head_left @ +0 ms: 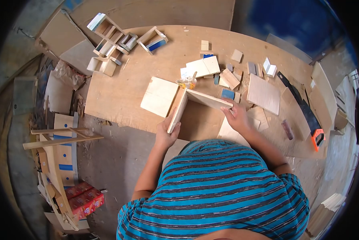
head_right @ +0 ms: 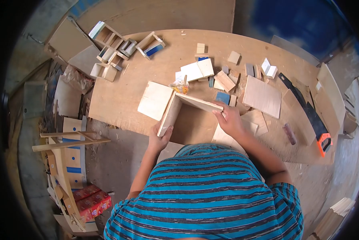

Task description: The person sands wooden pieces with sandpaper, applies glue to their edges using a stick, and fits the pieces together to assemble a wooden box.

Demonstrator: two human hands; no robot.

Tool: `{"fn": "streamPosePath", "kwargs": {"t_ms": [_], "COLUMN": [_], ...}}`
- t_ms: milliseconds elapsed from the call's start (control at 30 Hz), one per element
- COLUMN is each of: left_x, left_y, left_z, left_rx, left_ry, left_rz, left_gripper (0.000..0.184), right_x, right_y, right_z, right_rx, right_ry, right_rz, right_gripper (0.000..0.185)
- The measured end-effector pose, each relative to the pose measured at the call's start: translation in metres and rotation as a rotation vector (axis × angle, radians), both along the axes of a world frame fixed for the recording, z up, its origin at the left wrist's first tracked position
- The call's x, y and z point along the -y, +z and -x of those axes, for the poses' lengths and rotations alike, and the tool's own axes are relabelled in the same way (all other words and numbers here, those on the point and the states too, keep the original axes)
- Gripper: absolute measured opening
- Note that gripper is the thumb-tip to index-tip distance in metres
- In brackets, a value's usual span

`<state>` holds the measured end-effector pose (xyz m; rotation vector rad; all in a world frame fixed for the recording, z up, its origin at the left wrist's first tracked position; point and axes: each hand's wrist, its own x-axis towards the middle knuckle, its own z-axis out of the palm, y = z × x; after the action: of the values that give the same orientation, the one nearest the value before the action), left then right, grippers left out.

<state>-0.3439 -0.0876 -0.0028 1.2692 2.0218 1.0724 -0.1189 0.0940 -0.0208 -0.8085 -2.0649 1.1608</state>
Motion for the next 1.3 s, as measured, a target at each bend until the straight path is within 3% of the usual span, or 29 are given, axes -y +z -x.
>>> {"fn": "streamPosePath", "kwargs": {"t_ms": [200,400,467,567,667,800,867,1067,1167,1300], "left_x": [0.000,-0.001,-0.002,-0.003,-0.004,-0.017,-0.029,-0.068,-0.074,-0.076], "left_y": [0.004,-0.002,0.004,0.001,0.005,0.001,0.007,0.040,0.037,0.037], "left_z": [0.000,-0.002,-0.002,0.005,0.018,0.023,0.029,0.028,0.034,0.042], "left_rx": [0.020,0.002,0.011,-0.018,0.127,0.593,0.839,0.499,0.529,0.381], "left_ry": [-0.007,0.003,-0.009,-0.057,-0.324,-0.322,-0.312,-0.325,-0.312,-0.381], "left_rz": [0.011,-0.003,0.050,0.019,-0.003,-0.223,-0.256,0.091,0.243,0.301], "left_gripper": [0.052,0.054,0.056,0.043,0.086,0.107,0.109,0.093,0.074,0.069], "right_x": [-0.002,-0.004,-0.012,-0.012,-0.012,-0.011,-0.009,-0.015,-0.012,-0.010], "right_y": [-0.005,-0.009,-0.018,-0.009,0.000,-0.004,0.002,-0.019,-0.008,0.002], "right_z": [-0.002,0.007,0.004,0.006,0.005,0.007,0.007,0.009,0.011,0.011], "right_rx": [0.050,-0.088,0.026,0.050,0.072,-0.091,-0.064,0.030,0.086,0.155], "right_ry": [0.042,-0.024,0.000,0.025,0.043,0.046,0.042,0.051,0.040,0.038], "right_rz": [0.134,0.009,-0.012,-0.049,-0.023,-0.095,0.049,0.046,0.094,0.078], "right_gripper": [0.031,0.028,0.029,0.032,0.035,0.040,0.041,0.039,0.035,0.033]}}
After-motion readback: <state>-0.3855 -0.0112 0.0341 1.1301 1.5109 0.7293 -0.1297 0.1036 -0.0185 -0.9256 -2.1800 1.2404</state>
